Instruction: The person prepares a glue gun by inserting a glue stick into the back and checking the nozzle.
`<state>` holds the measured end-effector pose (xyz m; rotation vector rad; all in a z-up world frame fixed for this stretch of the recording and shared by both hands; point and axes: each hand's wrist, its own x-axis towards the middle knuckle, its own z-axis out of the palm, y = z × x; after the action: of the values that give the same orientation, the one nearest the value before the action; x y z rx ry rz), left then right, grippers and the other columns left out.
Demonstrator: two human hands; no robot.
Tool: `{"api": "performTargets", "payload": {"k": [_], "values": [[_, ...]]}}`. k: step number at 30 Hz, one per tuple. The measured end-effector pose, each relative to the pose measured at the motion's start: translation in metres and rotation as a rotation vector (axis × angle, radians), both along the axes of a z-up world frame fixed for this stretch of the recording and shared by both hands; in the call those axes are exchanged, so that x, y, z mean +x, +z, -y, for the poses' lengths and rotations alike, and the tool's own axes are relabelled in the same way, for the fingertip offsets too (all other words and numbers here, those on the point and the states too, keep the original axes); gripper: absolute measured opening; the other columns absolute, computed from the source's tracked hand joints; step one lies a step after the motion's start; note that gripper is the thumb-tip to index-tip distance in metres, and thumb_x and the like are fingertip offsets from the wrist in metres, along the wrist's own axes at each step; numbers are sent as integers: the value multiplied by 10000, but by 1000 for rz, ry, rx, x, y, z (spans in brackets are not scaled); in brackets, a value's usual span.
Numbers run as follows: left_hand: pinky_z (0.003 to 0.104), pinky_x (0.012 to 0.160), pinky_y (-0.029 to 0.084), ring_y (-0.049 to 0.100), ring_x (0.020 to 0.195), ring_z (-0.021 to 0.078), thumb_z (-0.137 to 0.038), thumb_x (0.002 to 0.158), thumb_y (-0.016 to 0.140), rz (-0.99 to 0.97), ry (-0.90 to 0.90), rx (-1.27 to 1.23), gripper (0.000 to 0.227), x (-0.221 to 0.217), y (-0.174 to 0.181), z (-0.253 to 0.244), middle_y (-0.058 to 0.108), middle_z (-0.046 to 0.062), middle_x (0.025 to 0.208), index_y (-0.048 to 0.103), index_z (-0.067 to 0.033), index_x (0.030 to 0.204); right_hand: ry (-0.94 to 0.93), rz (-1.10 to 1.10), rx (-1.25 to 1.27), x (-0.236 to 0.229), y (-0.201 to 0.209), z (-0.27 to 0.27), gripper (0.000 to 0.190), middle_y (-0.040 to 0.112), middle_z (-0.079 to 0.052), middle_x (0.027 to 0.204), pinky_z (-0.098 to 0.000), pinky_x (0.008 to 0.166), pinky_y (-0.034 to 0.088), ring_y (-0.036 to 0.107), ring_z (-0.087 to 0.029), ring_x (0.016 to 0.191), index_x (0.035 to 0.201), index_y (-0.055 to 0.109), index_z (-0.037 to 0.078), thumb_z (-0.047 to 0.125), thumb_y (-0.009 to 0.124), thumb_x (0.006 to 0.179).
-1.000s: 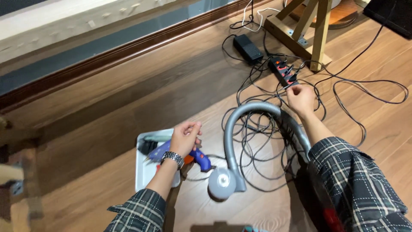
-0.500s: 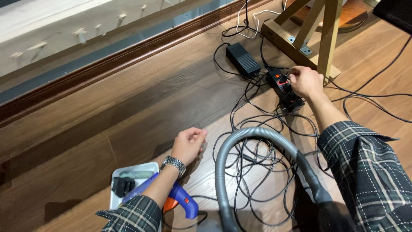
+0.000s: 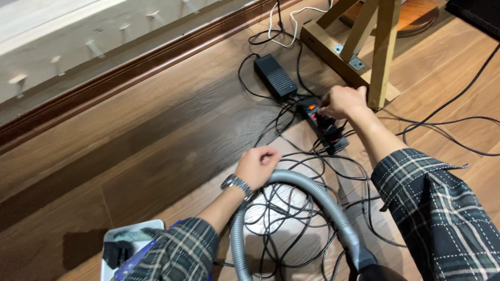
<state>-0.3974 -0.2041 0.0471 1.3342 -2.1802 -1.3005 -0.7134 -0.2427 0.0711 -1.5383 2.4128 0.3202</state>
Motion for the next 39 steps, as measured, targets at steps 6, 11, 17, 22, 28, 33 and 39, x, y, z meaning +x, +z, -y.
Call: {"api": "performTargets", "payload": {"k": [6,11,17,22,28,33,39], "values": [[511,1170,449,583,1365,355,-190,942,475,96,-315,-160,559,-94,-26,14,659,98,1442,581,-171,1490,31,295,-9,-20,-48,8,304,822,20,1059,-440,963,541,718,-264,1173,959,821,326,509,858,718],[508,1115,466,608,1328,325,-208,901,513,389,-481,-383,673,-124,-67,19,506,21,1585,437,-181,1570,17,315,-69,-15,-56,4,364,796,36,911,-401,874,583,746,-230,1053,905,786,288,518,913,653],[454,1132,392,463,1452,297,-127,967,491,535,-550,-539,650,-120,-43,4,378,47,1686,385,-113,1609,-37,409,-67,-13,-47,3,339,792,-85,957,-443,914,570,726,-296,1094,922,751,173,448,835,742],[478,1163,306,429,1470,252,-192,1035,470,556,-490,-569,534,-124,-49,7,441,27,1655,465,-148,1567,-66,412,-149,27,3,-4,346,791,-126,1016,-480,929,566,717,-325,1138,982,761,147,427,822,789],[490,1141,367,344,1526,308,-339,956,571,711,-647,-450,557,-60,68,-12,467,16,1634,580,-156,1482,101,520,-219,93,72,-15,335,797,-14,1027,-433,950,580,732,-233,1099,1040,766,226,439,777,782],[557,986,547,684,1152,453,-115,880,510,125,-489,-214,471,32,41,10,776,149,1185,689,-105,1317,297,1354,-346,143,118,-41,216,798,-20,1090,-266,944,598,676,-63,1022,1170,684,77,27,686,960],[459,868,602,750,1004,337,-266,876,593,322,-335,-245,226,168,65,-3,810,36,1009,777,-245,1006,129,2085,-542,200,154,-51,231,646,-31,817,-433,932,677,604,-61,669,1186,572,73,-46,614,993]]}}
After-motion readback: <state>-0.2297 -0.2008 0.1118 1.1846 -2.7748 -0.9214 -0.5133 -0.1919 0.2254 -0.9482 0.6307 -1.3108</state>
